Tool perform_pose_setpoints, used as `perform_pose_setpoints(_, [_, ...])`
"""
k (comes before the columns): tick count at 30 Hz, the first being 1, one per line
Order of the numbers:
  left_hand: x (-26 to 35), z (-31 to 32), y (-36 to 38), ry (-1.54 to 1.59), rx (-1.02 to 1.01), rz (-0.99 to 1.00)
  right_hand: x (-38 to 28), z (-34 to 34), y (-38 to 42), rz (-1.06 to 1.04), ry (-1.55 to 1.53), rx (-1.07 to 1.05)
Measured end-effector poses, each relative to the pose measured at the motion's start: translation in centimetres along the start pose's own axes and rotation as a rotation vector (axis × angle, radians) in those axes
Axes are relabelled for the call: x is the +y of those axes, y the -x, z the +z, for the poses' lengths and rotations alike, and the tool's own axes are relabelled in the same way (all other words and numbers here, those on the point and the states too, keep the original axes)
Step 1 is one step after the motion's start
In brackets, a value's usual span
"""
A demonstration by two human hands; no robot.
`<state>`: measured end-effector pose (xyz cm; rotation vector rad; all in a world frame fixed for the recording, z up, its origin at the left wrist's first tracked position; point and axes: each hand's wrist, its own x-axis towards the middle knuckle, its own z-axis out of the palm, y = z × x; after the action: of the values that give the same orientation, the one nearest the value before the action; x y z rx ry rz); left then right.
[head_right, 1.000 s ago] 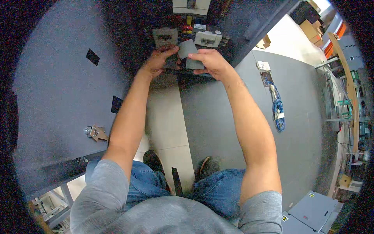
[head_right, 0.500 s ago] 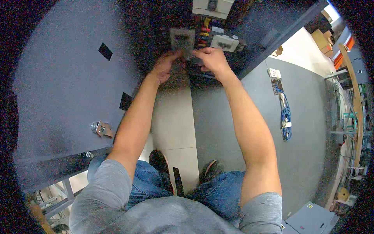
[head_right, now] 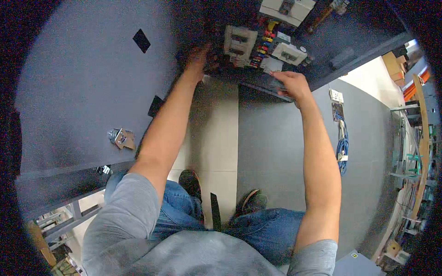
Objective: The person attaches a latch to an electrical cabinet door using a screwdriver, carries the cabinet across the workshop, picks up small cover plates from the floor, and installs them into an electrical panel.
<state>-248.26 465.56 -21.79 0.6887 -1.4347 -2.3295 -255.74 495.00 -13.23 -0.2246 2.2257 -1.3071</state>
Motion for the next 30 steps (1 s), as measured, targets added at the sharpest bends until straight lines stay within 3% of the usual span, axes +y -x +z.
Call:
perform_pose_setpoints(7, [-2.0,-1.0,-4.5,0.075,0.042,0.009,1.1,-0.9,-0.1,0.049,-0.004,0.062])
perform_pose_setpoints(10, [0.6,0.3,-1.1,0.169,-0.11,0.049,1.6,-0.9,-0.6,0.042,0.001,0.033])
perform_pose_setpoints(16, [0.9,0.8,-2.0,0.142,-0.015,-0.015,1.8,-0.3,-0.5,0.014,0.018,0.078])
perform_pose_setpoints(22, [-0.1,-0.1,-4.0,-0.016,-0.064,0.096,2.0,-0.7,-0.5,0.021,0.009,0.052])
perform_pose_setpoints(25, [0.5,0.6,-2.0,0.161,-0.038,0.053,1.7,-0.5,0.0,0.017,0.008,0.067])
perform_pose_setpoints(30, [-0.1,0.0,-3.3,0.127,-0.06,0.058,2.8,-0.8,-0.8,0.014,-0.005,0.06])
